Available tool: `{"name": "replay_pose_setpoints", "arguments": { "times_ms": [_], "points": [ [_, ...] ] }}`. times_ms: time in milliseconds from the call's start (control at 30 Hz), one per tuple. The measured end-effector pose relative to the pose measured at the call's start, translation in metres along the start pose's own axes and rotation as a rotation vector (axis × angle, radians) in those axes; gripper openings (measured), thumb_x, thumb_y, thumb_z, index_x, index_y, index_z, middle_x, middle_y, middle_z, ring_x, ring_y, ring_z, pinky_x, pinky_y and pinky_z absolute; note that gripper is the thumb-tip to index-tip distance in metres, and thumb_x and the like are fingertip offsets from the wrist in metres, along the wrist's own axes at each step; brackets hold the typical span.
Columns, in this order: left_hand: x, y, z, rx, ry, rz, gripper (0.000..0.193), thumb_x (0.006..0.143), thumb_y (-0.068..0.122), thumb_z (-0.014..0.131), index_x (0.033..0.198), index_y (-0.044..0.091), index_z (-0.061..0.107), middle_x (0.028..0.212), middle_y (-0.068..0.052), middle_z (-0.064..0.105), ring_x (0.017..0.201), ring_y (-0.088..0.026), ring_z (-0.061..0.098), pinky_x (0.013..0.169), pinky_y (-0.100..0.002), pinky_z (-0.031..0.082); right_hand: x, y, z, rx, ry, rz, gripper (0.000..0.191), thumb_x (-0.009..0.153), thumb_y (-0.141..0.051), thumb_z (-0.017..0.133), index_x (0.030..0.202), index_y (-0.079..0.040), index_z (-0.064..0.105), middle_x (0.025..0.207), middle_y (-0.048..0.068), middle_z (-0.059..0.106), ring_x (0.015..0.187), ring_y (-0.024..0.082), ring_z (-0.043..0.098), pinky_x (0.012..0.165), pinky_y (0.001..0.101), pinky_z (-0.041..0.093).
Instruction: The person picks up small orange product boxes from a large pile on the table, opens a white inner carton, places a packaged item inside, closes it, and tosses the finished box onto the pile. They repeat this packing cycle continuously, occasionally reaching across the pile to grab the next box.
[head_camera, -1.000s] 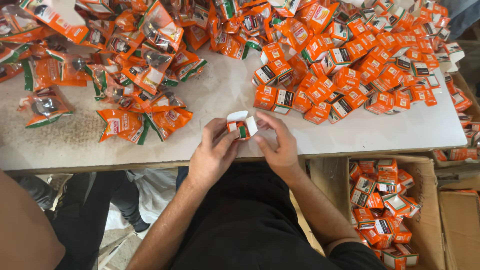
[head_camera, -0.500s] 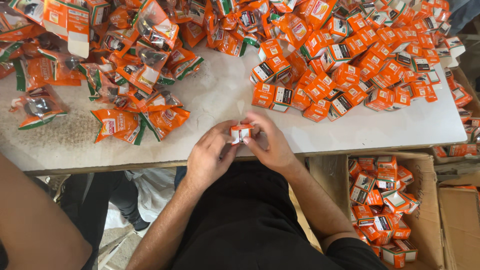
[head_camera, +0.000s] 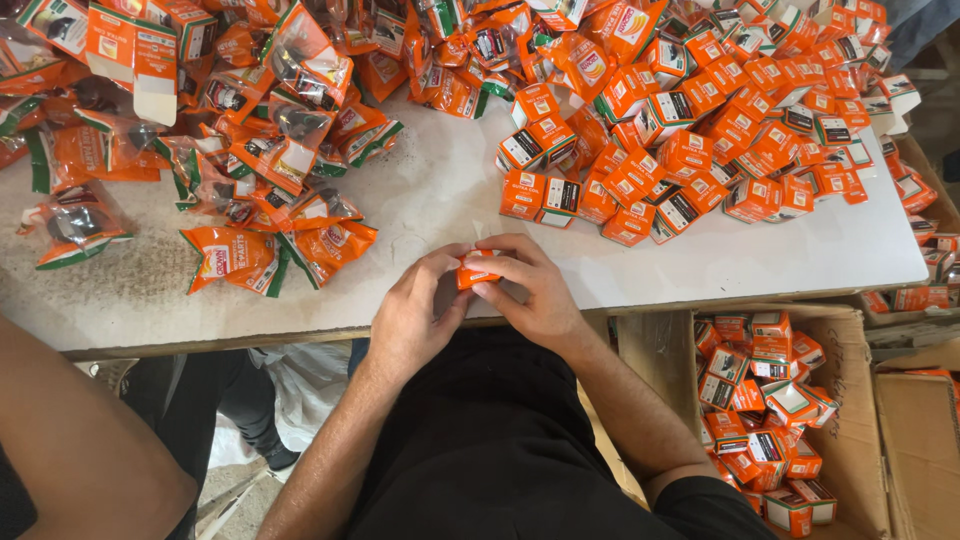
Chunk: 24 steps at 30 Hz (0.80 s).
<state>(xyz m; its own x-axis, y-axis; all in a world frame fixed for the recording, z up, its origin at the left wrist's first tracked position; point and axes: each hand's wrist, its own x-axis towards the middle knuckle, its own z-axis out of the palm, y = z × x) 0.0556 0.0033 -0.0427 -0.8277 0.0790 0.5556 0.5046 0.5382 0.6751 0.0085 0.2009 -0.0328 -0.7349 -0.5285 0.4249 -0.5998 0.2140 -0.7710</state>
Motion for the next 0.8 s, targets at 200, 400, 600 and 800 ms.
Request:
{"name": "replay_pose_setpoints", "arguments": {
  "times_ms": [200,400,600,800],
  "points": [
    [0.002,0.005,-0.004,0.082,0.005,0.102,0.027,0.083,0.002,0.079,0.104,0.006,0.064,0.133,-0.013,0.064,0.115,-0.034,0.068,0.090,-0.040,0.059,0.001,-0.008,0.003,-0.221,0.043,-0.114,0.038,0.094,-0.003,0.075,0.130,-0.013,0.070,0.134,0.012,0.060,0.108,0.026,0.063,0.090,0.0361,0.054],
    [0.005,0.007,-0.011,0.076,-0.084,0.170,0.025,0.080,-0.001,0.071,0.103,0.002,0.063,0.139,-0.017,0.059,0.132,-0.040,0.060,0.107,-0.045,0.054,-0.006,-0.008,-0.003,-0.429,0.020,-0.222,0.045,0.090,-0.004,0.077,0.133,-0.012,0.067,0.132,0.014,0.060,0.103,0.028,0.063,0.088,0.0408,0.056],
    [0.031,0.004,-0.012,0.109,-0.138,0.080,0.069,0.084,0.028,0.086,0.141,0.007,0.054,0.151,-0.026,0.042,0.142,-0.045,0.042,0.116,-0.053,0.041,-0.072,0.006,-0.055,-0.497,0.100,0.060,0.040,0.085,-0.014,0.078,0.124,-0.010,0.068,0.116,0.016,0.057,0.102,0.031,0.065,0.084,0.0397,0.057],
    [0.138,-0.015,0.039,0.326,-0.358,0.147,0.114,0.060,0.064,0.090,0.154,0.020,0.042,0.155,-0.027,0.028,0.147,-0.049,0.026,0.114,-0.065,0.034,-0.113,0.041,-0.157,-1.152,0.419,0.271,0.046,0.099,-0.023,0.076,0.139,-0.005,0.064,0.137,0.021,0.053,0.131,0.041,0.047,0.113,0.0557,0.036]
  ]
}}
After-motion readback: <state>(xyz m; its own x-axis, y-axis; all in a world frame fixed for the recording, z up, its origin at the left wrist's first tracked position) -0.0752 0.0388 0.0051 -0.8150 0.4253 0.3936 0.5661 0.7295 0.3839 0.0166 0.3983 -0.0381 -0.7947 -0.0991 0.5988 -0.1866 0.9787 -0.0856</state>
